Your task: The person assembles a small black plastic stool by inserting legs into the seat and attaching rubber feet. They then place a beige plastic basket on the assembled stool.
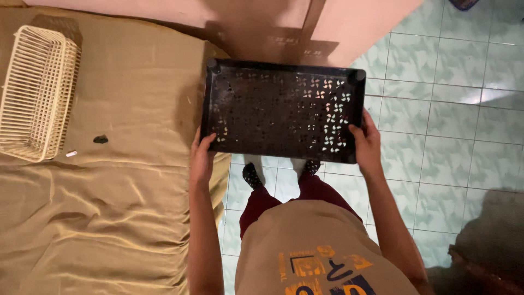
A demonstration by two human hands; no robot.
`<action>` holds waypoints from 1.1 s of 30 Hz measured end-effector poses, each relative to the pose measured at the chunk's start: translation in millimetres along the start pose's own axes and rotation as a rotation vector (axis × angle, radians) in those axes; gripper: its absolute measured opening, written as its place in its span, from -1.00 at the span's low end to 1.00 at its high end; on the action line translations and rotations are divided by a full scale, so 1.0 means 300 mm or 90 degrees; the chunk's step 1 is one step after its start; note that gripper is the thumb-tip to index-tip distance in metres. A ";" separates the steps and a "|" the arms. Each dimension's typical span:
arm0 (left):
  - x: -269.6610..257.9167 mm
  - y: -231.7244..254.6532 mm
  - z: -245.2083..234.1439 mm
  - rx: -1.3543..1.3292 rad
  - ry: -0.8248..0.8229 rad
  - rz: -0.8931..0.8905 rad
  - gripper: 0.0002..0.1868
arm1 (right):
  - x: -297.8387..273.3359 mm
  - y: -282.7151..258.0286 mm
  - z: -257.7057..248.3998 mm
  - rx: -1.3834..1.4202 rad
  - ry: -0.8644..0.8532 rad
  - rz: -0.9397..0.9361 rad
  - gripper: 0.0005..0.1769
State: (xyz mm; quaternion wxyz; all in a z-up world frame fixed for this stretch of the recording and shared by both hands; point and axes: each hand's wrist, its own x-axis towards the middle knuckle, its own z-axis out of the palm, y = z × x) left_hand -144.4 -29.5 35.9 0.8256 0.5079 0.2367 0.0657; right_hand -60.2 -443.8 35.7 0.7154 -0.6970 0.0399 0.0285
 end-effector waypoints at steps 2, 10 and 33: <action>0.018 0.009 0.006 0.001 0.038 -0.010 -0.39 | 0.021 -0.019 0.014 0.010 -0.029 -0.052 -0.36; 0.066 0.065 -0.004 -0.008 0.015 0.012 -0.37 | 0.048 -0.031 0.067 0.059 -0.029 -0.035 -0.33; 0.031 0.135 -0.087 0.306 -0.085 0.018 -0.26 | -0.049 -0.138 0.153 -0.280 0.161 -0.057 -0.61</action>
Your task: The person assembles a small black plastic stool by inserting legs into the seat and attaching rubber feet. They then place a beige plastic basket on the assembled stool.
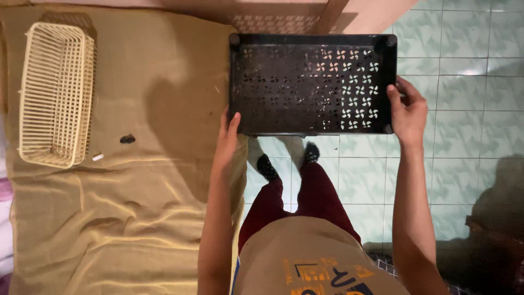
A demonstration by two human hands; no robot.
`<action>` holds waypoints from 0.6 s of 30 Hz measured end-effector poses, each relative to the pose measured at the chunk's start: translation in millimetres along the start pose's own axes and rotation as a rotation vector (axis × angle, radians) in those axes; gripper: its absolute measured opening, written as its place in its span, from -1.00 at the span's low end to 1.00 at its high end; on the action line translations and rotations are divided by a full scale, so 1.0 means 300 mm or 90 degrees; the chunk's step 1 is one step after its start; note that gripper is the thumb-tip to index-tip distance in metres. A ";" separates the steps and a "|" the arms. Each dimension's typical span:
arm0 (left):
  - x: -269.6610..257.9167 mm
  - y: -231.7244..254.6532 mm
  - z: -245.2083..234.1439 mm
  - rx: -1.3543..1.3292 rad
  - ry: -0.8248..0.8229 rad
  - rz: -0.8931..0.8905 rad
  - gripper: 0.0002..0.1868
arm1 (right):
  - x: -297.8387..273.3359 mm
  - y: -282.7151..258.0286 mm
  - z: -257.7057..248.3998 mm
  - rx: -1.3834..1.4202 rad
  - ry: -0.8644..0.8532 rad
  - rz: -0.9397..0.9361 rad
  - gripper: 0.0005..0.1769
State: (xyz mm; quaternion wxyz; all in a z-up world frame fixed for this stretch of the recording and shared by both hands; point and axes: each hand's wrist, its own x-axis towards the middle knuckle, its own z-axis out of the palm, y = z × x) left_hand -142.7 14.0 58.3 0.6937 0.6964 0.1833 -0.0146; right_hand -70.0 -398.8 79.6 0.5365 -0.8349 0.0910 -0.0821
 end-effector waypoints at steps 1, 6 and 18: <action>-0.012 -0.008 -0.004 -0.014 -0.011 0.017 -0.28 | -0.018 -0.034 -0.007 -0.072 0.033 -0.089 -0.66; -0.081 -0.102 -0.059 -0.139 0.089 0.025 -0.45 | -0.119 -0.227 0.024 -0.267 0.145 -0.465 -0.83; -0.026 -0.377 -0.558 0.043 0.373 0.247 -0.58 | -0.508 -0.387 0.626 0.217 -0.440 -0.386 -0.82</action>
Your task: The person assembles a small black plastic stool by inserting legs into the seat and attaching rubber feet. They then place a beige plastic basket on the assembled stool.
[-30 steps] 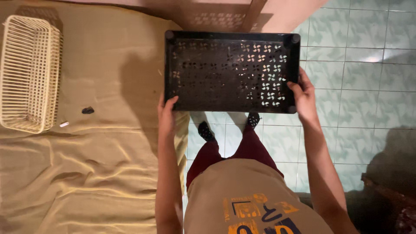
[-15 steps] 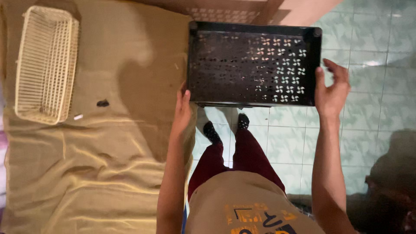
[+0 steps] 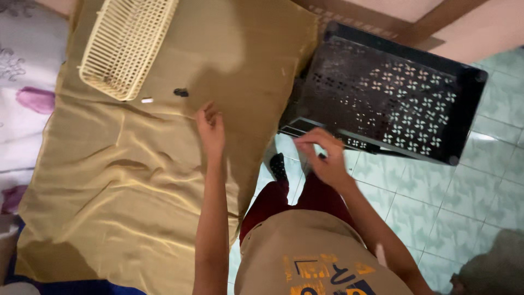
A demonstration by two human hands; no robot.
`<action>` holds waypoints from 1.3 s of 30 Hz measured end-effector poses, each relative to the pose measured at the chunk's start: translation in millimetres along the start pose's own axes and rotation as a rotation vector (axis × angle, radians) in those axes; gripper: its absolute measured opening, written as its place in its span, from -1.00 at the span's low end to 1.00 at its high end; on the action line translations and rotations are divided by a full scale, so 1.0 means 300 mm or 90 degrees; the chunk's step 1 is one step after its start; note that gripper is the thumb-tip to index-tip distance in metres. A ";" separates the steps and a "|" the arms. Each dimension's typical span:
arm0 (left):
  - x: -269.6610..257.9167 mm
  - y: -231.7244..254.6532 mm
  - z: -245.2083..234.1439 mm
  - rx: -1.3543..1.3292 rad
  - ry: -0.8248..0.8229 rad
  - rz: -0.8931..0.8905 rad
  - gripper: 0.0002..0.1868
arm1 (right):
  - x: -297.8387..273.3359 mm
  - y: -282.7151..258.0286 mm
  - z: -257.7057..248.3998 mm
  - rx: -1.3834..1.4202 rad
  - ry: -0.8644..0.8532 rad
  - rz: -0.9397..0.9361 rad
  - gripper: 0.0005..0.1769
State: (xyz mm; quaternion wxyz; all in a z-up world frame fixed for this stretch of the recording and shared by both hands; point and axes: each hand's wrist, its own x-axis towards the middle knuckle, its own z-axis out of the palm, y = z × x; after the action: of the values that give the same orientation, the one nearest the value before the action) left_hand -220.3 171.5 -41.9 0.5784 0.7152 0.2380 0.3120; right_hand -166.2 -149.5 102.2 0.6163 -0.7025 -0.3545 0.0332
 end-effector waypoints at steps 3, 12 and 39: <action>0.044 -0.057 -0.048 -0.008 0.052 0.001 -0.59 | 0.085 0.032 0.153 0.066 -0.106 0.054 -0.83; 0.078 -0.202 -0.238 -0.074 0.179 -0.031 -0.59 | 0.369 0.211 0.543 -0.048 -0.230 0.110 -0.75; 0.434 -0.124 -0.598 0.386 0.218 -0.092 -0.85 | 0.643 0.366 1.138 -0.249 -0.272 -0.086 -0.63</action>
State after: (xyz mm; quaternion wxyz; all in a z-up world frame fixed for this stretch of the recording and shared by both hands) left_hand -259.0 392.7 -31.6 0.3122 0.7728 0.4634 0.3008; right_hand -137.1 243.1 -1.4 0.3813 -0.7597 -0.5220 0.0702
